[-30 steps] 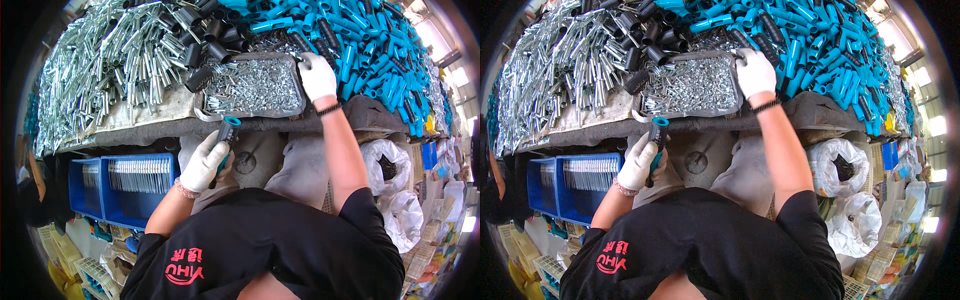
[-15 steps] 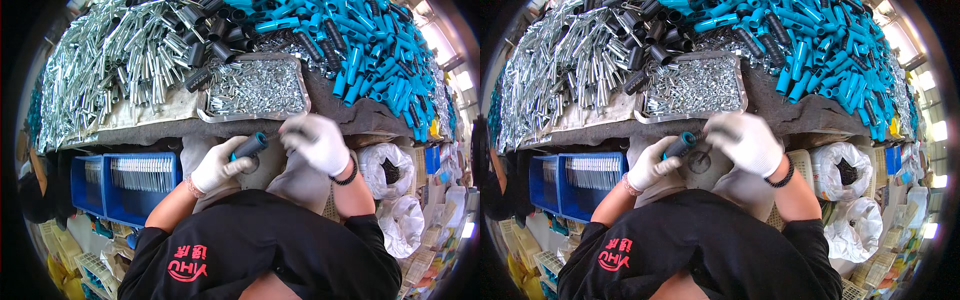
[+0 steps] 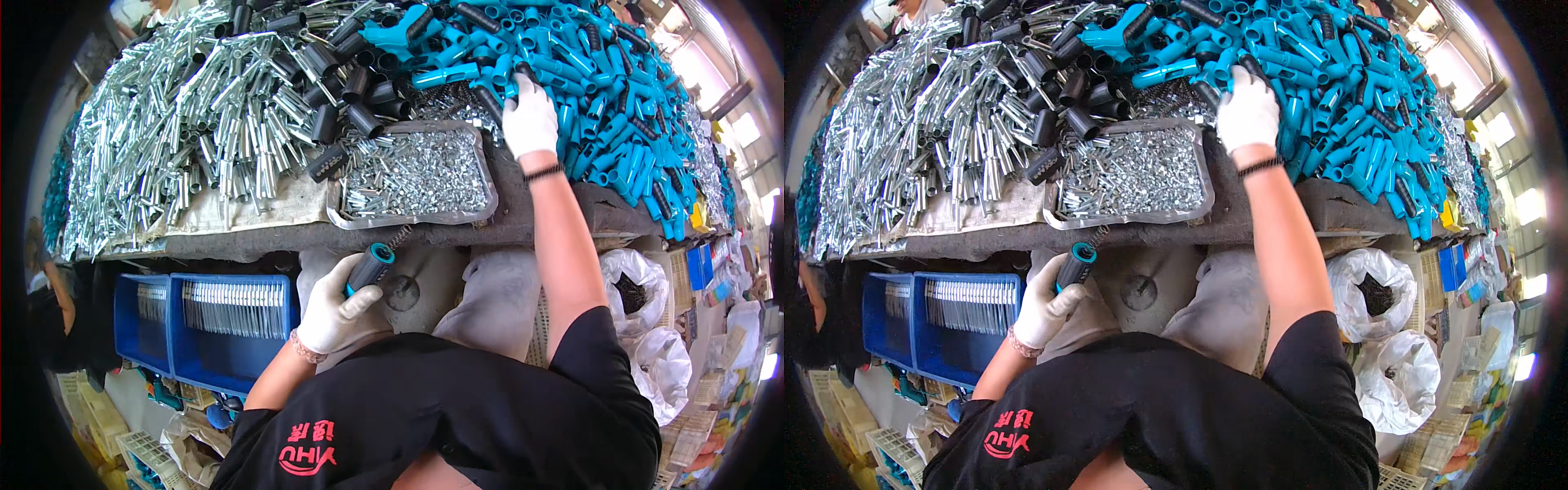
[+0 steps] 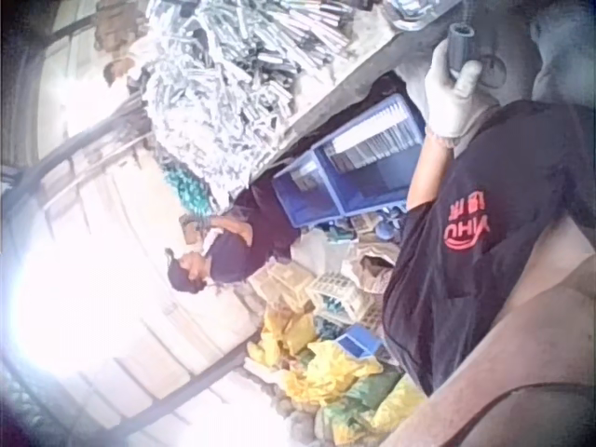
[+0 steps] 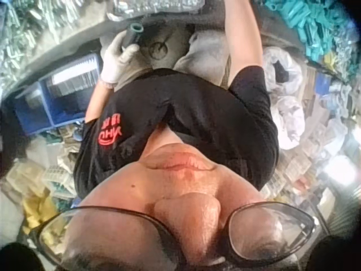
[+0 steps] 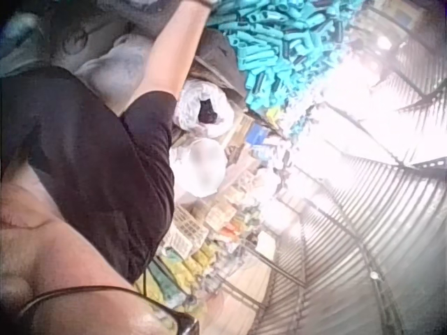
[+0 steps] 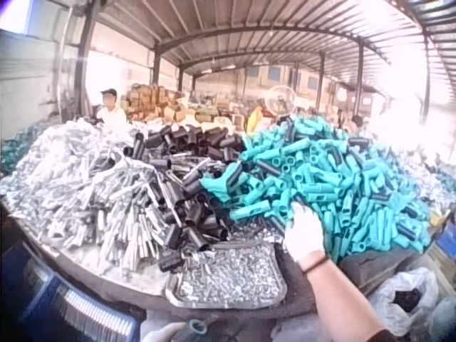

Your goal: Manually assemble a spring-loaded latch or lever mechanism using metal pins, springs, and plastic housings.

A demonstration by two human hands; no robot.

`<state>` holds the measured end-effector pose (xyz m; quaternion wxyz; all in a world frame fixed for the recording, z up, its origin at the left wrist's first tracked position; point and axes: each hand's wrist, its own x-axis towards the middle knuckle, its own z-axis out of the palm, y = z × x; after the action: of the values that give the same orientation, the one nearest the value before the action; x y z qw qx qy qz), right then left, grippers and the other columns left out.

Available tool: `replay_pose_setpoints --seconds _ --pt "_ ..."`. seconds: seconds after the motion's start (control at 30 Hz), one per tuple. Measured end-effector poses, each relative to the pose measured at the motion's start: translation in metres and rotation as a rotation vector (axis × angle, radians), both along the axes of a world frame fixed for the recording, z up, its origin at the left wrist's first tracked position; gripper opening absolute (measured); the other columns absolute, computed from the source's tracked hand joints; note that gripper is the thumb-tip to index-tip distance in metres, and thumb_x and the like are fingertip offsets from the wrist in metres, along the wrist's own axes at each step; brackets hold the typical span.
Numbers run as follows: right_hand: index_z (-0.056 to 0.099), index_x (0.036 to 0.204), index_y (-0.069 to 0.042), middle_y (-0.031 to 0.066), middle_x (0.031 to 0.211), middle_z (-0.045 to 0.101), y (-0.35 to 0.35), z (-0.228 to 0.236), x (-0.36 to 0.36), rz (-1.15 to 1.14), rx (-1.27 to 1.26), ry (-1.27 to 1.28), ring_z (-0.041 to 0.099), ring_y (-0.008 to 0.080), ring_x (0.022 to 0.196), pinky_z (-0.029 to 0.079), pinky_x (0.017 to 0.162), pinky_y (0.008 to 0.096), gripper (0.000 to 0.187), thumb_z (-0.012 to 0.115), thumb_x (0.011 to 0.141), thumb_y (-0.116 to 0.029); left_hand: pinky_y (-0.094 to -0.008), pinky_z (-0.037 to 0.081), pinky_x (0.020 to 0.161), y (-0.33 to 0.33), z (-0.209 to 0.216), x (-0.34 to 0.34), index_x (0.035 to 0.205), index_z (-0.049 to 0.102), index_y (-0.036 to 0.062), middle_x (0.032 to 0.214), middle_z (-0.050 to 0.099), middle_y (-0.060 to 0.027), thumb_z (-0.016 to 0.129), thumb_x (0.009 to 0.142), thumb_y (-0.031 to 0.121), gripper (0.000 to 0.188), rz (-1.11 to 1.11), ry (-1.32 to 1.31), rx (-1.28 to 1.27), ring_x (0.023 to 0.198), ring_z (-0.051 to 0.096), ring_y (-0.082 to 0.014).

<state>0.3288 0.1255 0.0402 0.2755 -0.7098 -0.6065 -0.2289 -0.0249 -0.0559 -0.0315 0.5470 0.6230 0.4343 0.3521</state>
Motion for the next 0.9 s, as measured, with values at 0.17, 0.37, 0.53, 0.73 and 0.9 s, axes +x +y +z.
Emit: replay_pose_setpoints --seconds 0.17,0.37,0.53,0.73,0.9 --pt "0.060 0.129 -0.006 0.0240 0.111 0.069 0.029 0.002 0.029 -0.003 -0.207 0.149 0.066 0.0411 0.102 0.052 0.090 0.0488 0.049 0.062 0.081 -0.019 -0.0338 0.049 0.090 0.001 -0.004 -0.020 0.133 0.053 -0.0019 0.109 0.068 -0.0141 0.072 0.091 0.037 0.060 0.034 0.050 -0.010 0.100 0.064 -0.0197" --pt "0.054 0.136 -0.008 0.0261 0.118 0.066 0.016 -0.022 0.047 -0.024 -0.253 0.131 0.064 0.0425 0.107 0.051 0.094 0.0484 0.050 0.059 0.088 -0.024 -0.0323 0.049 0.089 0.007 -0.007 -0.018 0.133 0.054 -0.0013 0.107 0.068 -0.0125 0.072 0.091 0.038 0.061 0.054 0.043 -0.019 0.097 0.062 -0.0175" --pt "0.053 0.131 -0.004 0.0306 0.111 0.066 0.011 0.006 0.033 -0.027 -0.174 0.260 0.063 0.0468 0.106 0.051 0.091 0.0506 0.049 0.057 0.089 -0.030 -0.0331 0.050 0.087 0.006 -0.001 -0.011 0.132 0.056 0.0015 0.103 0.070 -0.0134 0.073 0.090 0.041 0.060 0.041 0.088 0.082 0.095 0.065 -0.0200" --pt "0.055 0.123 0.004 0.0108 0.083 0.066 -0.114 0.064 -0.058 0.726 -0.791 1.003 0.065 0.0153 0.061 0.053 0.055 0.0289 0.045 0.064 0.094 -0.029 -0.0379 0.052 0.086 0.006 0.000 -0.028 0.130 0.056 0.0003 0.104 0.069 -0.0214 0.074 0.087 0.045 0.064 0.072 0.218 0.258 0.099 0.069 -0.0325" --pt "0.052 0.128 0.004 0.0104 0.086 0.067 -0.124 0.056 -0.071 0.776 -1.083 1.001 0.064 0.0147 0.062 0.053 0.057 0.0270 0.053 0.062 0.093 -0.035 -0.0416 0.053 0.085 0.006 0.001 -0.029 0.130 0.057 0.0004 0.105 0.068 -0.0235 0.075 0.084 0.046 0.067 0.027 0.362 0.344 0.098 0.067 -0.0389"
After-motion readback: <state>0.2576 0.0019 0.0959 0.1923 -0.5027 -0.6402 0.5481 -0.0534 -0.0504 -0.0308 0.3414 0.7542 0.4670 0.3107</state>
